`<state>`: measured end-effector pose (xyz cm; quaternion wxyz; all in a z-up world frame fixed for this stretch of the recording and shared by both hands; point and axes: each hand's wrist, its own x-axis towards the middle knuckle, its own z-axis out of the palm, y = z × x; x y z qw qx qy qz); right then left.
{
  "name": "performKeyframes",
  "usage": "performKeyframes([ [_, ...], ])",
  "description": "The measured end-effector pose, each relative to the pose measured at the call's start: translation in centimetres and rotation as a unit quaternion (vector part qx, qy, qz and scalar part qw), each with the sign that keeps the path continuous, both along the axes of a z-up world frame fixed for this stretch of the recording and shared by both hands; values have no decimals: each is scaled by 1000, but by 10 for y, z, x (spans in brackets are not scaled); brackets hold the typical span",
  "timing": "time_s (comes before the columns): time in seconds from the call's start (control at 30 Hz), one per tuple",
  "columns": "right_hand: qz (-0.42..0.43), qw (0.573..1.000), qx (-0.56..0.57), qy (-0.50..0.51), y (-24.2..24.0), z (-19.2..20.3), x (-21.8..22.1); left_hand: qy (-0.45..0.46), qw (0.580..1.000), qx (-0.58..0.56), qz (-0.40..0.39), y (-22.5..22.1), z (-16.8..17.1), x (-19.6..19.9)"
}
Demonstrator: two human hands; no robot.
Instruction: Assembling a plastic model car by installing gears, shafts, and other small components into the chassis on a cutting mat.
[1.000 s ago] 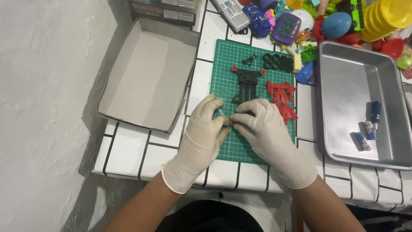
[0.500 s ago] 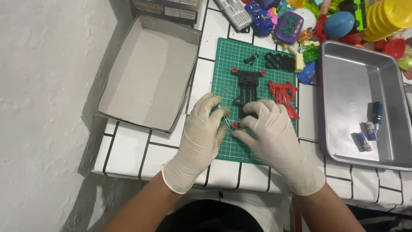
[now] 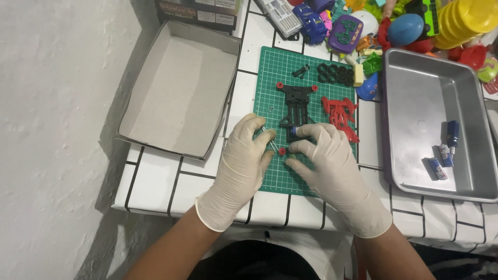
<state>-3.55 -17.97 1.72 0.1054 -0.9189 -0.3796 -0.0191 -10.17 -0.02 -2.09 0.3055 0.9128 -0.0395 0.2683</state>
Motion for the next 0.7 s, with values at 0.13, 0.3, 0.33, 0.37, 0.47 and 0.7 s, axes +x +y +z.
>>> performKeyframes([
  [0.13,12,1000,-6,-17,4,-1,0,-6,1000,1,-13,2,-5,1],
  [0.3,45,998,-7,-33,10,-9,4,16,1000,24,-2,1,-33,8],
  [0.33,45,998,-7,-33,11,-7,3,16,1000,24,-2,1,-34,8],
  [0.37,46,998,-15,-33,12,-5,3,19,1000,23,-3,0,-35,8],
  [0.47,46,998,-29,-37,14,-2,2,21,1000,13,-6,0,-34,7],
  [0.7,-2,1000,-5,9,4,2,3,10,998,-46,-29,0,-21,4],
])
